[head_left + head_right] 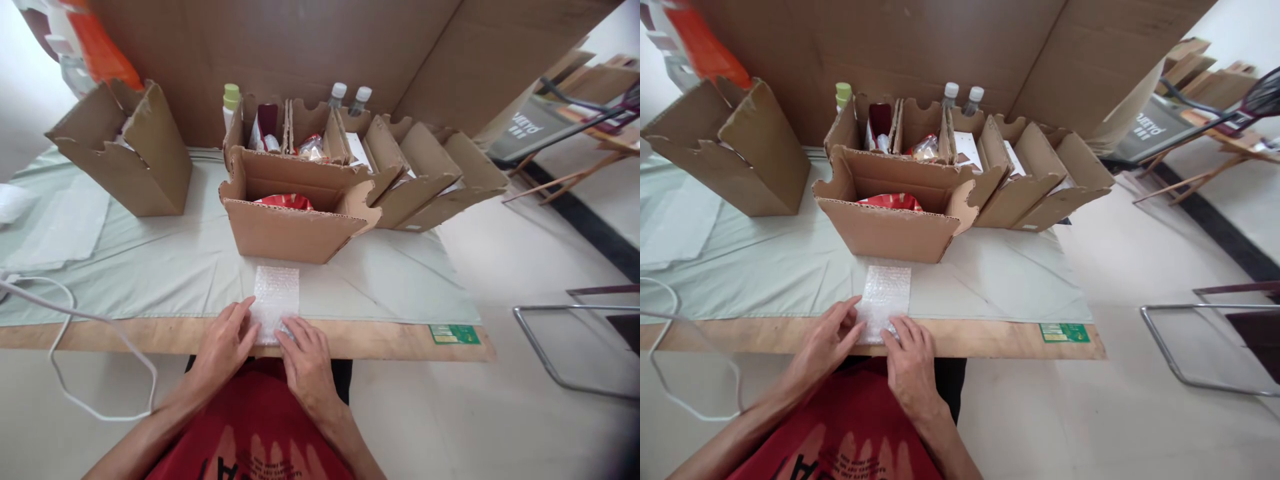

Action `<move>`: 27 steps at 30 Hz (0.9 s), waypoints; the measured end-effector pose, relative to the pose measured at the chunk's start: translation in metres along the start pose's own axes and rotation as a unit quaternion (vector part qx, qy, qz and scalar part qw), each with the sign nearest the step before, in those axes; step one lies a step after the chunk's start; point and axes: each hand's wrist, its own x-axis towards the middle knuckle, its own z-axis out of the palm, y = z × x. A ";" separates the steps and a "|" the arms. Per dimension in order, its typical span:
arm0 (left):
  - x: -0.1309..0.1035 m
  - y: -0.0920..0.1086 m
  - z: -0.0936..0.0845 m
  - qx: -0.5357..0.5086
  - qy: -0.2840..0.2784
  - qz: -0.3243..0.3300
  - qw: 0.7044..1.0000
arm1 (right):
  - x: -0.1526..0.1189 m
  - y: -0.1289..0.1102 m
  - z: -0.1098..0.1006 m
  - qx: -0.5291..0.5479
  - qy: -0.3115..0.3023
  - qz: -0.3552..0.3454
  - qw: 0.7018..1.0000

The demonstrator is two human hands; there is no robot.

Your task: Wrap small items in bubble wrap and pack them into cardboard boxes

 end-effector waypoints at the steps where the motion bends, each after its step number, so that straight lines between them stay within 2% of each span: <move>1: -0.003 0.001 -0.004 0.008 0.010 0.027 1.000 | 0.003 0.001 0.001 0.002 0.005 -0.004 1.000; 5: -0.014 0.006 -0.011 0.010 -0.028 0.131 0.991 | 0.014 0.008 -0.001 0.057 -0.013 -0.003 0.998; 7: -0.013 0.006 -0.006 0.006 -0.041 0.124 0.991 | 0.021 0.011 -0.003 0.071 -0.021 0.000 0.997; 11: 0.001 0.001 0.008 0.051 0.012 0.073 0.996 | 0.029 0.015 -0.008 0.023 0.073 0.005 0.997; 13: 0.008 -0.002 0.011 0.080 0.024 0.072 0.994 | 0.027 0.016 -0.010 0.009 0.092 -0.002 0.996; 17: 0.009 -0.003 0.010 0.091 0.053 0.069 0.992 | 0.023 0.017 -0.005 0.008 0.021 -0.045 0.999; 19: 0.004 -0.001 0.007 0.074 0.064 0.075 0.992 | 0.027 0.018 -0.001 0.016 0.002 -0.044 0.999; 23: -0.004 0.000 0.000 0.031 0.034 0.106 0.993 | 0.036 0.023 0.000 0.081 -0.019 0.010 0.997; 27: 0.009 -0.006 0.002 0.046 0.020 0.103 0.993 | 0.038 0.026 -0.001 0.117 -0.006 0.074 0.990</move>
